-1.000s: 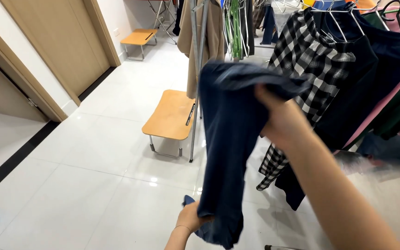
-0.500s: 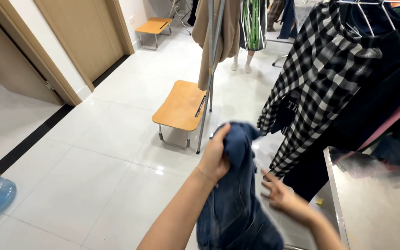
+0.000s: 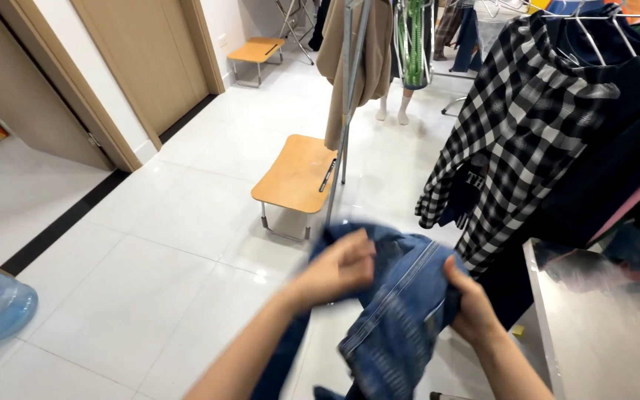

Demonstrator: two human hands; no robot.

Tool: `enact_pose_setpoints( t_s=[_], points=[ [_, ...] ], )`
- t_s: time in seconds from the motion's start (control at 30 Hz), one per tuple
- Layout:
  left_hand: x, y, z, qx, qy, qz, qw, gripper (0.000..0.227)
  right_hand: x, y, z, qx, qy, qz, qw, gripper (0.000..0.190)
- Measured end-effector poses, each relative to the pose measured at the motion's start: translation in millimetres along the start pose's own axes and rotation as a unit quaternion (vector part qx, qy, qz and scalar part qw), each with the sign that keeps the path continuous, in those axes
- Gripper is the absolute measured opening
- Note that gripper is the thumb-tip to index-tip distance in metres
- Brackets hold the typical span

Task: Hanging various pieces of clothing onto a rack using hangers

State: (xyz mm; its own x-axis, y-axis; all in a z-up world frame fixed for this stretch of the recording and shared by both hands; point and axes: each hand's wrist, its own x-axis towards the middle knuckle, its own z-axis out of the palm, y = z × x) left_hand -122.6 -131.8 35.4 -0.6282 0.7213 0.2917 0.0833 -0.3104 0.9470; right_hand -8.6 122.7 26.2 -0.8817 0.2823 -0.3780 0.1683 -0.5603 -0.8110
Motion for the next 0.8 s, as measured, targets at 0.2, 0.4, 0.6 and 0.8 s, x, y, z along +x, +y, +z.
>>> enact_pose_setpoints(
  t_s=[0.2, 0.4, 0.6, 0.8],
  points=[
    [-111, 48, 71, 0.049, -0.008, -0.120, 0.992, 0.124, 13, -6, 44, 0.218, -0.099, 0.081, 0.967, 0.039],
    [-89, 79, 65, 0.254, 0.213, 0.018, 0.943, 0.073, -12, -8, 90, 0.099, -0.050, 0.143, 0.983, 0.051],
    [-35, 79, 30, 0.449, 0.224, -0.060, 0.863, 0.043, -20, -11, 64, -0.031, -0.019, 0.092, 0.995, 0.051],
    [40, 102, 50, 0.611, 0.139, -0.105, 0.772, 0.023, -122, -18, 94, -0.361, 0.136, -0.123, 0.914, 0.080]
  ],
)
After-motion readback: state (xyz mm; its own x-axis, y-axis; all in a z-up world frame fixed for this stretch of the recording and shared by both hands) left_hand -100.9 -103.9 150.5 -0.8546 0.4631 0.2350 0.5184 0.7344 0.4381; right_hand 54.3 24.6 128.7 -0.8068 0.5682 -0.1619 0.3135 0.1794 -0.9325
